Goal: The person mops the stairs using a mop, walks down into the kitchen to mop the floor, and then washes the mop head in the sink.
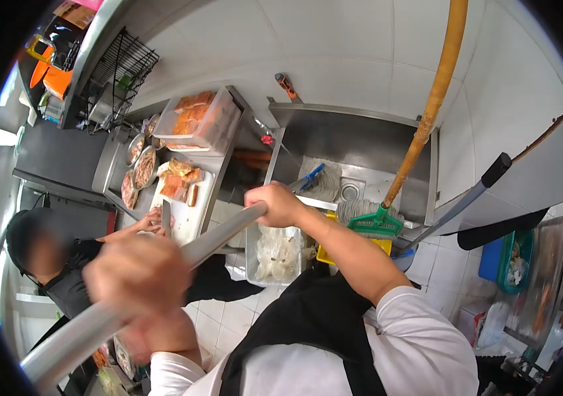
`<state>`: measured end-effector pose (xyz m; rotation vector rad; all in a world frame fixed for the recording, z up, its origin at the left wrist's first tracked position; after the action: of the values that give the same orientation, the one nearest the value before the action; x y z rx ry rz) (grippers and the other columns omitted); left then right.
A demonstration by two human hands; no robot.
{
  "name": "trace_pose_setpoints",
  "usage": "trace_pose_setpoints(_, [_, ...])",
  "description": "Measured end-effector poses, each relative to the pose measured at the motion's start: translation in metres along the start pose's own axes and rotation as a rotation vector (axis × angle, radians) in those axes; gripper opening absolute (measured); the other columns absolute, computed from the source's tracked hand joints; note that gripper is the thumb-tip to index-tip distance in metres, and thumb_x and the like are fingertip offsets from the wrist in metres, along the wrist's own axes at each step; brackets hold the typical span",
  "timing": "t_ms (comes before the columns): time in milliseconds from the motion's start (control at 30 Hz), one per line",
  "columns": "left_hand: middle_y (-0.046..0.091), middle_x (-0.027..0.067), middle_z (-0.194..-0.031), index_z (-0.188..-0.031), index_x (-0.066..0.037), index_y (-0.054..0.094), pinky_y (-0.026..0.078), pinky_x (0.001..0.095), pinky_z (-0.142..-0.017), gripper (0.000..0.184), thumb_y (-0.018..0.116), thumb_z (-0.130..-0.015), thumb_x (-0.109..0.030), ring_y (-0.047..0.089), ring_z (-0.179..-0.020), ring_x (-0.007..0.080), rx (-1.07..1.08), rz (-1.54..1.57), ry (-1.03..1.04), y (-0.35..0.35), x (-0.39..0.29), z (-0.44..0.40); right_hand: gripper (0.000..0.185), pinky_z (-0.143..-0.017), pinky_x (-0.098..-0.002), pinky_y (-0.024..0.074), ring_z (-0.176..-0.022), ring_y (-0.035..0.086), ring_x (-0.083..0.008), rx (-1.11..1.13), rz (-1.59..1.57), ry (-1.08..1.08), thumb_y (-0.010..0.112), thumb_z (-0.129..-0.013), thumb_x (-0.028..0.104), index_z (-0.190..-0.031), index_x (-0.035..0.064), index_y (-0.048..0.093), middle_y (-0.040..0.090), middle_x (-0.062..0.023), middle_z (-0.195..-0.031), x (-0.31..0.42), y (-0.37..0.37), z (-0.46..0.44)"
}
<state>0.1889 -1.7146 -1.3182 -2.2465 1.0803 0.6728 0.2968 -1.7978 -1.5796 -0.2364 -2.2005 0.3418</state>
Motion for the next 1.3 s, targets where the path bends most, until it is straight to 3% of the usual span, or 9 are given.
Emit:
trace_pose_setpoints(67, [0.053,0.0026,-0.052,-0.064,-0.007,0.054,0.045,0.0284,-0.046,0.024,0.057,-0.086,-0.016,0.055,-0.046,0.0164,0.421,0.274,0.222,-0.004,-0.068,-0.016,0.018,-0.061,-0.0416,0.0485,-0.067,0.063,-0.0351,0.149,-0.065,-0.052,0.071,-0.069,0.021,-0.070,0.0081,0.059,0.062,-0.0126,-0.067,0.050,0.005,-0.016])
trace_pose_setpoints(167, [0.060,-0.0012,-0.053,-0.066,-0.012,0.064,0.034,0.0196,-0.036,0.020,0.082,-0.074,-0.016,0.050,-0.038,0.0050,0.362,0.538,0.226,0.023,-0.087,-0.034,0.017,-0.062,-0.0408,0.0494,-0.068,0.064,-0.0339,0.347,-0.155,-0.044,0.072,-0.068,0.021,-0.070,0.0085,0.060,0.063,-0.0115,-0.068,0.093,0.008,-0.022])
trace_pose_setpoints(300, [0.048,-0.0013,-0.057,-0.079,-0.015,0.053,0.044,0.0236,-0.052,0.016,0.049,-0.094,-0.018,0.049,-0.049,0.0113,-0.396,-0.259,-0.032,-0.056,-0.029,0.045,0.017,-0.061,-0.0414,0.0495,-0.069,0.064,-0.0338,-0.060,-0.260,0.044,0.074,-0.067,0.019,-0.070,0.0088,0.060,0.063,-0.0123,-0.068,0.032,0.000,-0.012])
trace_pose_setpoints(367, [0.042,-0.0014,-0.054,-0.091,-0.006,0.048,0.038,0.0278,-0.045,0.017,0.056,-0.096,-0.020,0.041,-0.045,0.0110,-0.568,-0.258,-0.099,-0.022,0.068,0.047,0.017,-0.061,-0.0418,0.0496,-0.069,0.064,-0.0339,-0.117,-0.161,0.127,0.074,-0.067,0.019,-0.071,0.0093,0.061,0.064,-0.0123,-0.069,-0.021,0.017,0.005])
trace_pose_setpoints(667, [0.050,-0.0009,-0.060,-0.082,-0.008,0.055,0.034,0.0297,-0.036,0.024,0.070,-0.084,-0.027,0.040,-0.037,0.0140,0.278,0.274,0.162,-0.022,-0.091,-0.019,0.014,-0.055,-0.0398,0.0470,-0.059,0.061,-0.0330,0.093,-0.208,-0.127,0.071,-0.067,0.014,-0.065,0.0082,0.058,0.059,-0.0105,-0.059,0.113,0.003,-0.026])
trace_pose_setpoints(800, [0.056,-0.0045,-0.049,-0.054,-0.014,0.053,0.038,0.0141,-0.038,0.034,0.082,-0.072,-0.013,0.053,-0.042,0.0035,0.321,0.574,0.156,0.000,-0.103,-0.046,0.012,-0.055,-0.0383,0.0473,-0.058,0.061,-0.0323,0.090,-0.285,-0.194,0.072,-0.066,0.013,-0.069,0.0091,0.060,0.059,-0.0099,-0.059,0.138,-0.003,-0.027])
trace_pose_setpoints(900, [0.051,-0.0006,-0.060,-0.082,-0.009,0.056,0.039,0.0272,-0.042,0.019,0.069,-0.085,-0.023,0.046,-0.044,0.0135,-0.260,-0.113,0.010,-0.047,-0.027,0.027,0.013,-0.055,-0.0380,0.0474,-0.060,0.061,-0.0334,-0.056,-0.190,-0.068,0.071,-0.068,0.012,-0.071,0.0082,0.059,0.060,-0.0110,-0.062,0.048,0.008,-0.010])
trace_pose_setpoints(1000, [0.053,0.0058,-0.056,-0.071,-0.002,0.053,0.042,0.0307,-0.044,0.032,0.072,-0.085,-0.023,0.050,-0.046,0.0180,-0.410,-0.114,-0.238,-0.001,0.071,0.051,0.016,-0.055,-0.0387,0.0472,-0.062,0.062,-0.0343,-0.174,0.034,0.052,0.071,-0.074,0.014,-0.069,0.0075,0.057,0.060,-0.0111,-0.064,-0.037,0.007,0.025])
trace_pose_setpoints(1300, [0.048,0.0009,-0.048,-0.061,-0.009,0.052,0.037,0.0246,-0.034,0.024,0.071,-0.075,-0.013,0.044,-0.035,0.0107,0.000,0.221,0.219,-0.032,-0.082,-0.010,0.014,-0.058,-0.0447,0.0498,-0.063,0.063,-0.0370,-0.006,-0.096,-0.082,0.069,-0.065,0.019,-0.065,0.0100,0.058,0.060,-0.0139,-0.061,0.104,0.009,-0.022])
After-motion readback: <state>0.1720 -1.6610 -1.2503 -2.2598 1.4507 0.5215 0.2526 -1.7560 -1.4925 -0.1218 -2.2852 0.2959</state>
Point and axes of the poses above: each hand's wrist, its own z-axis away from the middle knuckle, its own y-axis out of the palm, x = y × z, the point moved 8 cm from there along -z, towards the middle knuckle
